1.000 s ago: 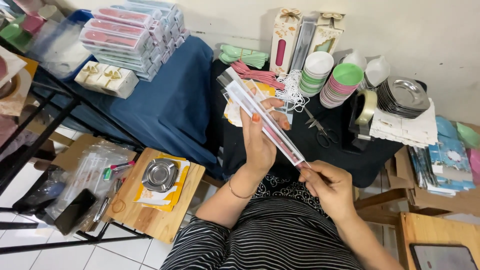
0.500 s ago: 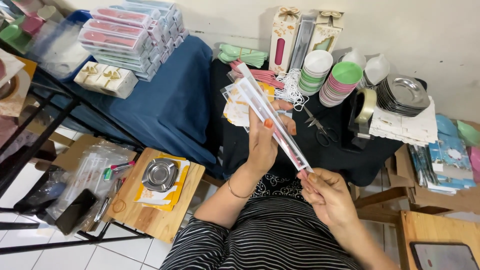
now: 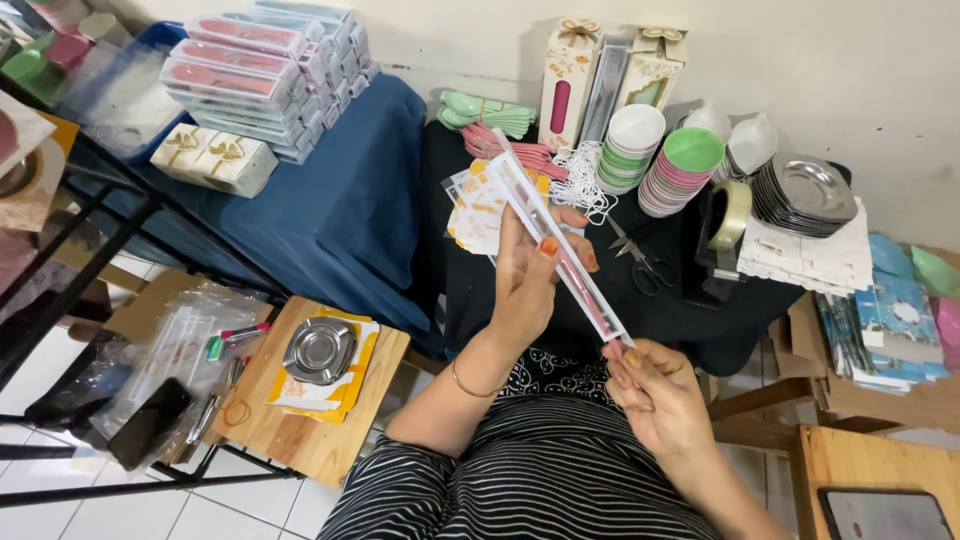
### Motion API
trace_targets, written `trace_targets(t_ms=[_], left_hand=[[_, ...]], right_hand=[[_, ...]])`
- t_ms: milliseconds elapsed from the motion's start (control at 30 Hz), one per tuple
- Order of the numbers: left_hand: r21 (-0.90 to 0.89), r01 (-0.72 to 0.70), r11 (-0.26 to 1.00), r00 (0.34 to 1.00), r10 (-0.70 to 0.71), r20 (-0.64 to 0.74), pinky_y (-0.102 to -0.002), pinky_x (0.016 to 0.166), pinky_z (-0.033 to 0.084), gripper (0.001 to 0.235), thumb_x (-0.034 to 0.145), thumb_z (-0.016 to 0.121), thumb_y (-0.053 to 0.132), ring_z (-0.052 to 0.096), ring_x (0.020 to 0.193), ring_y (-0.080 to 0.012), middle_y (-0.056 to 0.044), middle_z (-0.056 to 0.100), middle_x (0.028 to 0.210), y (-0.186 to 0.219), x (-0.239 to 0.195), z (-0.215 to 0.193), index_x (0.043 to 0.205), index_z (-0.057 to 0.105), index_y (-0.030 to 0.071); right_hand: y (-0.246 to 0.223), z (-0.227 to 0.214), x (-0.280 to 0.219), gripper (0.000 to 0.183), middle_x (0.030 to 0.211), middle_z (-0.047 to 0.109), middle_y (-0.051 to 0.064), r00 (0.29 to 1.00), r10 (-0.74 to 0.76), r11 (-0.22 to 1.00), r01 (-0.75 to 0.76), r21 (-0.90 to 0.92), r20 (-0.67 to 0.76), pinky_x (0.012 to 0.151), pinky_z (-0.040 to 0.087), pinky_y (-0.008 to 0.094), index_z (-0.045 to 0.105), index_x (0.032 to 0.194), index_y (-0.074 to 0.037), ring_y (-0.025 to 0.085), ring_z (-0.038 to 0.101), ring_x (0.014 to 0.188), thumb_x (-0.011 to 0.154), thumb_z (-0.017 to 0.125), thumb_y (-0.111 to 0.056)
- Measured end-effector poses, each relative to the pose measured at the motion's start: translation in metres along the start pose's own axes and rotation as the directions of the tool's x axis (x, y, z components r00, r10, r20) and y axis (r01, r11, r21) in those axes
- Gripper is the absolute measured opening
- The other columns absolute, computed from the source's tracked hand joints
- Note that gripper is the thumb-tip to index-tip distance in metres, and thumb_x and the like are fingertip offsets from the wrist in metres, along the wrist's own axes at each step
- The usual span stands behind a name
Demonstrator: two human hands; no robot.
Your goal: Packaging individual decorative sticks and spoons into plastic sleeves at a gift shop workstation.
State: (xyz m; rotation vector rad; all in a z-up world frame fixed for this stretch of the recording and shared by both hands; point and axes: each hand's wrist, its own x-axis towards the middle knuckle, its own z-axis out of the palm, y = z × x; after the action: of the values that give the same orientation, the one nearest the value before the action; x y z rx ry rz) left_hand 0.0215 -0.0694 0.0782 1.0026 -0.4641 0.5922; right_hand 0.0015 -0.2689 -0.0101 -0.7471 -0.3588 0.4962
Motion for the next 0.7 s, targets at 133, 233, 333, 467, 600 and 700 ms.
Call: trace_targets(t_ms=[133, 233, 333, 467, 600, 700], left_hand=[[0.002, -0.011, 1.000, 1.000, 0.011, -0.017, -0.036, 0.071, 0.059, 0.051, 0.111, 0.053, 0.031, 0.065, 0.078, -0.0225, -0.016, 0.057, 0.120, 0.000, 0.000, 0.001, 0.150, 0.029, 0.009], [0.005, 0.007, 1.000, 0.999, -0.007, -0.037, -0.039, 0.074, 0.061, 0.052, 0.109, 0.056, 0.031, 0.066, 0.080, -0.0231, -0.016, 0.059, 0.119, 0.000, 0.001, 0.002, 0.149, 0.031, 0.009], [-0.005, 0.028, 1.000, 0.999, -0.028, -0.042, -0.040, 0.081, 0.062, 0.051, 0.110, 0.055, 0.031, 0.068, 0.083, -0.0243, -0.015, 0.060, 0.123, 0.002, 0.001, 0.003, 0.150, 0.031, 0.010], [-0.039, 0.076, 0.996, 0.996, -0.077, -0.039, -0.046, 0.088, 0.064, 0.045, 0.110, 0.053, 0.031, 0.069, 0.092, -0.0267, -0.016, 0.058, 0.125, 0.004, 0.002, 0.006, 0.145, 0.035, 0.008], [-0.047, 0.093, 0.995, 0.995, -0.095, -0.038, -0.050, 0.092, 0.063, 0.057, 0.108, 0.055, 0.033, 0.069, 0.099, -0.0290, -0.018, 0.056, 0.126, 0.001, 0.002, 0.002, 0.153, 0.029, 0.009], [-0.051, 0.082, 0.995, 0.995, -0.085, -0.045, -0.047, 0.088, 0.065, 0.049, 0.109, 0.057, 0.031, 0.069, 0.098, -0.0267, -0.015, 0.058, 0.124, 0.001, 0.002, 0.002, 0.147, 0.037, 0.006]], right_hand=[[-0.003, 0.005, 0.000, 0.023, 0.071, 0.058, 0.008, 0.999, -0.044, 0.999, 0.044, -0.020, 0.001, 0.046, 0.021, 0.019, 0.072, 0.115, 0.010, 0.005, 0.030, 0.048, 0.102, 0.062, -0.005], [-0.002, 0.006, 0.003, 0.022, 0.072, 0.062, 0.010, 0.991, -0.132, 0.983, 0.130, -0.131, -0.007, 0.047, 0.022, 0.020, 0.073, 0.115, 0.008, 0.006, 0.029, 0.048, 0.101, 0.062, -0.004], [0.002, 0.004, 0.005, 0.023, 0.073, 0.062, 0.012, 0.987, -0.163, 0.976, 0.162, -0.147, 0.008, 0.047, 0.022, 0.021, 0.072, 0.120, 0.007, 0.008, 0.031, 0.049, 0.099, 0.062, 0.001], [0.006, -0.003, 0.005, 0.022, 0.075, 0.063, 0.010, 0.996, -0.057, 0.998, 0.055, -0.033, -0.062, 0.048, 0.023, 0.020, 0.073, 0.117, 0.006, 0.005, 0.031, 0.047, 0.099, 0.063, -0.001], [0.011, -0.010, 0.006, 0.021, 0.072, 0.055, 0.001, 0.993, 0.114, 0.984, -0.109, 0.140, -0.031, 0.048, 0.021, 0.021, 0.073, 0.114, 0.004, 0.002, 0.028, 0.046, 0.102, 0.060, -0.007], [0.010, -0.007, 0.005, 0.019, 0.072, 0.054, 0.003, 0.991, 0.132, 0.979, -0.125, 0.164, -0.034, 0.046, 0.020, 0.020, 0.072, 0.110, 0.006, 0.002, 0.028, 0.044, 0.102, 0.060, -0.005]])
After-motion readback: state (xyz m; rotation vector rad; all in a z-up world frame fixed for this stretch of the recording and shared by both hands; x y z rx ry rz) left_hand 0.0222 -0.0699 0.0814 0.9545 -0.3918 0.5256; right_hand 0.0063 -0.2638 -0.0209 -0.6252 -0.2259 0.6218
